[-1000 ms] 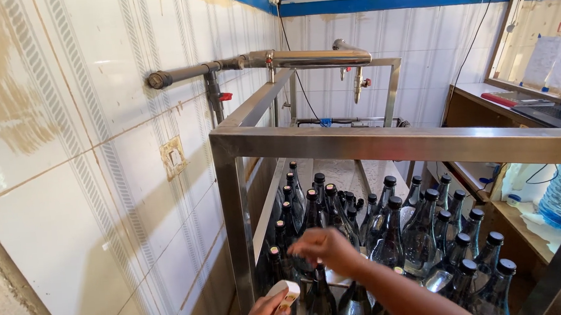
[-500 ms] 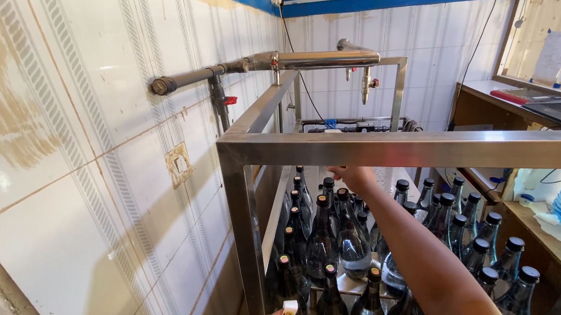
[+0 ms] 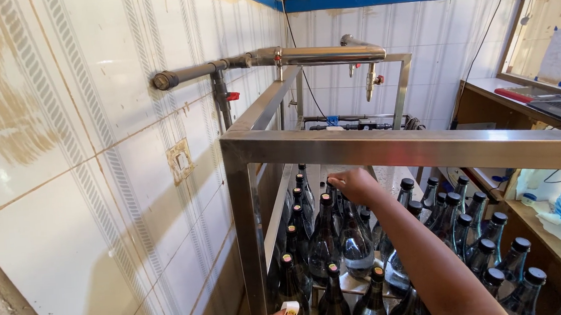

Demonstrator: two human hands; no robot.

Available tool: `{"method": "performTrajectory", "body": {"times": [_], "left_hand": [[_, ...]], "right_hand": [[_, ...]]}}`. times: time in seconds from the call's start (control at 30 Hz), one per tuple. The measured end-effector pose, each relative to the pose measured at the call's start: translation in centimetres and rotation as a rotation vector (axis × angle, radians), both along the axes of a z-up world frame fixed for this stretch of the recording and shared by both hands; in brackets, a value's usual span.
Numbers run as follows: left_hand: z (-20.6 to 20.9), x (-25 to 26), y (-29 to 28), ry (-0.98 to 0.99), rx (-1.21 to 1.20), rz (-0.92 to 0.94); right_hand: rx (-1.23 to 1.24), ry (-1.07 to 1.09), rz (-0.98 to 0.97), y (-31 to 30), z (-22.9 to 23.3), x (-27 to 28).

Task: Manually applying small circular labels to the caps of glass bottles arranged in a metal rack.

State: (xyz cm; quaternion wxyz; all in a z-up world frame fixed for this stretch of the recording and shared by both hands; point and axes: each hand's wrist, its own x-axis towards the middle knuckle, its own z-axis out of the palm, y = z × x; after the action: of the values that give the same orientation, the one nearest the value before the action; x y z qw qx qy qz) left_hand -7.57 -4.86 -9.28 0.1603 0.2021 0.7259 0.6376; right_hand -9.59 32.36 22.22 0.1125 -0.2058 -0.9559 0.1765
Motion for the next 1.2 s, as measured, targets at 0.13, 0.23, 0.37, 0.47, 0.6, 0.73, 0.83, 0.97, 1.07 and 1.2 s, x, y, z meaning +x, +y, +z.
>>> {"method": "performTrajectory", "body": {"times": [0.13,0.23,0.37,0.47,0.6,0.73,0.83,0.97,1.07,1.2], "left_hand": [[2.7,1.6,0.1,-0.211,0.141,0.062],[2.7,1.0,-0.1,-0.130,0.012,0.016],[-2.1,-1.4,0.6,0.093,0.055,-0.043],[1.2,0.7,0.5,-0.082,0.053,0.071],[4.1,1.4,-0.4,-0.120,-0.152,0.021],[3.5,1.6,0.0,-0.186,0.054,0.056],[0.3,-0.2,0.6,-0.140,0.095,0.010],[-0.8,0.3,1.2,-0.157,0.264,0.050],[1.3,1.2,0.4,-0.125,0.227,0.057],[2.3,1.4,-0.2,-0.193,0.157,0.063]], "right_hand": [[0.123,0.061,0.089,1.0,-1.9,-0.9],[0.059,0.093,0.038,-0.1,-1.6,-0.3],[-0.127,0.117,-0.040,0.1,-1.4,-0.3],[-0.254,0.110,-0.087,-1.3,0.0,0.8],[-0.181,0.135,-0.036,0.2,-1.0,-0.3],[-0.239,0.105,-0.071,-0.8,-0.1,0.4],[-0.197,0.105,-0.049,-0.8,-0.1,0.3],[-0.121,0.024,-0.090,-2.0,0.2,0.6],[-0.003,0.048,-0.040,0.4,-2.2,-1.5],[0.024,0.069,-0.018,0.7,-3.1,-2.3]]}}
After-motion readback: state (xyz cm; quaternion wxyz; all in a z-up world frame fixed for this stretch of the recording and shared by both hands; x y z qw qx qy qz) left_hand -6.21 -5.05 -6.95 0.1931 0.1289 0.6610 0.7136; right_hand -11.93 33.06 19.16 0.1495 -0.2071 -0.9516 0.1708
